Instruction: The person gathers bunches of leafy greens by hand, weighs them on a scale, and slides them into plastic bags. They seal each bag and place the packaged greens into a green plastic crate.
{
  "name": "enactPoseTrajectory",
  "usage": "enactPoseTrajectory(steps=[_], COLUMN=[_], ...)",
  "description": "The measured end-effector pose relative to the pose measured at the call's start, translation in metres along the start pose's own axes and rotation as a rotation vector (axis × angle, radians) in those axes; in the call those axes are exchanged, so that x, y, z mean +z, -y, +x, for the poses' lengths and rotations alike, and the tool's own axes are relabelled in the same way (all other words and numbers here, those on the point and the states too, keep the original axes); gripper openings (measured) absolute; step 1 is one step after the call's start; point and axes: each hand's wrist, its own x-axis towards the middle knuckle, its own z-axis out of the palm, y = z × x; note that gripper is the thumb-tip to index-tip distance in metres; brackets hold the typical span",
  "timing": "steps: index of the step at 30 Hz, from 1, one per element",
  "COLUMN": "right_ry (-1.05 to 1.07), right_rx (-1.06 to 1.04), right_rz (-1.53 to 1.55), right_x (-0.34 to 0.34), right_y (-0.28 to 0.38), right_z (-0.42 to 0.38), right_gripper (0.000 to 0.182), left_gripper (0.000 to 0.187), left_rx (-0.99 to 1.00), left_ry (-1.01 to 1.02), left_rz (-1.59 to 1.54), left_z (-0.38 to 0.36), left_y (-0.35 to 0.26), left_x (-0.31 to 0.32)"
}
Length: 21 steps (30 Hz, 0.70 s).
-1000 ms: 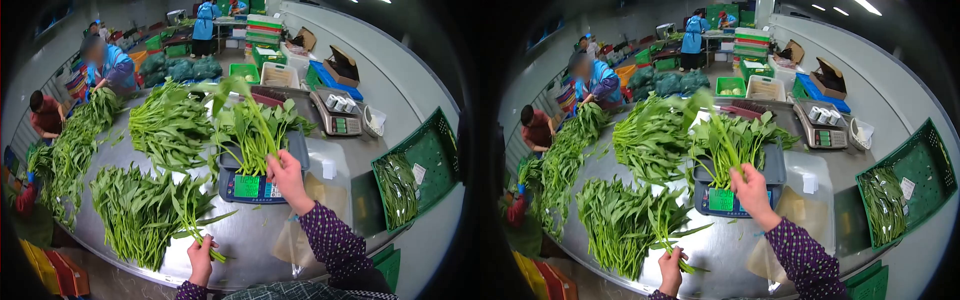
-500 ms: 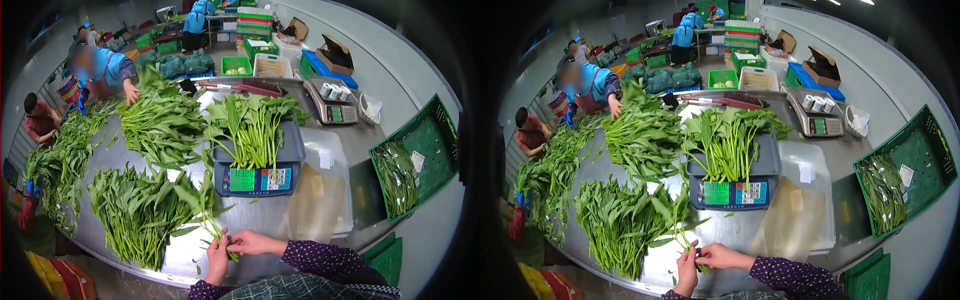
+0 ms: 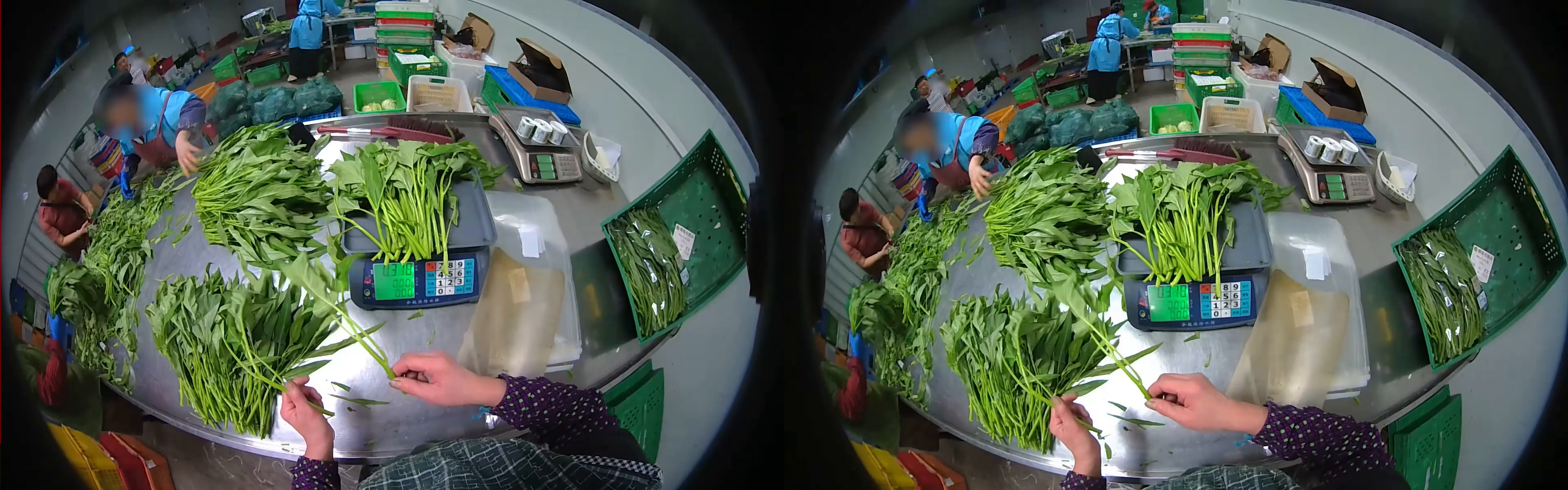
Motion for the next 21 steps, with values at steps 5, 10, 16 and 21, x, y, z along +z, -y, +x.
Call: enactPoseTrajectory(steps=[5, 10, 16, 21], right_ry=[-0.298, -0.622, -0.517, -0.688], right_rx=[-0.401, -0.262, 0.254, 0.398], right_rz=[-0.251, -0.337, -0.541, -0.417], right_x=[-0.038, -0.091, -0.115, -0.152], right_y=[0.036, 0.037, -0.075, -0.091], right_z=[0.038, 0.087, 0.103, 0.074], right_gripper=[0.01, 0.011, 0.028, 0.044], left_gripper=[0.03, 0.031, 0.031, 0.033], left_rx=[0.03, 0.176, 0.289, 0.248], left_ry=[0.012, 0.181, 0.187, 0.442], left_rz=[0.193, 1.136, 0.832, 0.616], left_z=[-0.007, 0.008, 0.021, 0.096], left_y=[0.025, 0.054, 0.016, -0.012], left_x=[-0.016, -0.053, -0.003, 0.103])
